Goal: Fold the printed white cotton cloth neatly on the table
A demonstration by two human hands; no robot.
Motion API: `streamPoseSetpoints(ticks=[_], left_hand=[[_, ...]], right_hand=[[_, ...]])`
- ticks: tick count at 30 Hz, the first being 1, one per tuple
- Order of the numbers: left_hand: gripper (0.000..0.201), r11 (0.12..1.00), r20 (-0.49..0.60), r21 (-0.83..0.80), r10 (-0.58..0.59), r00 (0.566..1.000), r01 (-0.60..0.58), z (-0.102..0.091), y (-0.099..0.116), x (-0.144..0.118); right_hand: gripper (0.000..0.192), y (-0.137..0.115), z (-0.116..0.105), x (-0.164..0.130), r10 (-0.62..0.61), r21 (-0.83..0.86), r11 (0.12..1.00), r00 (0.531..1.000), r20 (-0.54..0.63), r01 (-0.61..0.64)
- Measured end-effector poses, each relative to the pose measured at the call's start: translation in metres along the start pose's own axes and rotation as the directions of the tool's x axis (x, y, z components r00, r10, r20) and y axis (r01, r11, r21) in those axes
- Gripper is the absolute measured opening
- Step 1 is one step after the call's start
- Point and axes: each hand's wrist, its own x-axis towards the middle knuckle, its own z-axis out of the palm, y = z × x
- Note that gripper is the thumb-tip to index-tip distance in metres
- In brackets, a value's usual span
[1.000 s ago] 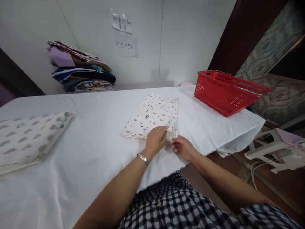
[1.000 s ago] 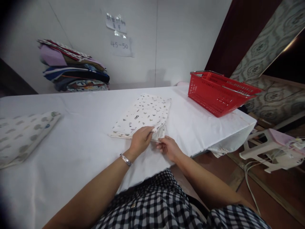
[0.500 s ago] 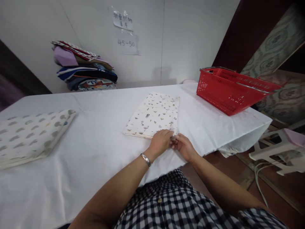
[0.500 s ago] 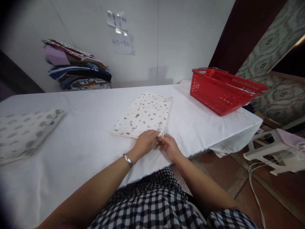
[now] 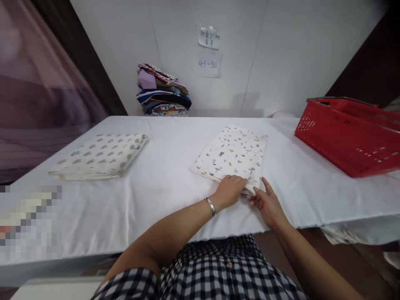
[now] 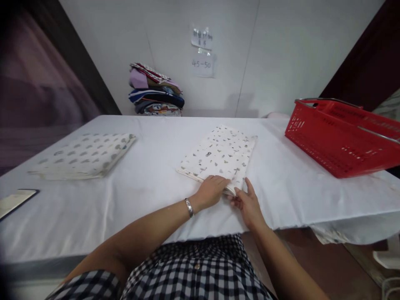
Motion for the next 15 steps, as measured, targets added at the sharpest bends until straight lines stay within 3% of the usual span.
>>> streamPoseSetpoints(ticks=[7,15], left_hand=[[0.039,0.988,-0.025,0.087,-0.127,0.992,0.129,-0.014,-0.051,-0.018],[0.04,0.922,-0.082,0.152,-0.346,0.935,0.355,-0.04,-0.115,-0.055]], right_hand=[[0.077,-0.007,-0.009,-0.001,-0.016,-0.051,0.999,1.0,0.004,0.016],[0.051,-0.013,-0.01,0.002,0.067,-0.099,0.993,0.998,0.002,-0.066]])
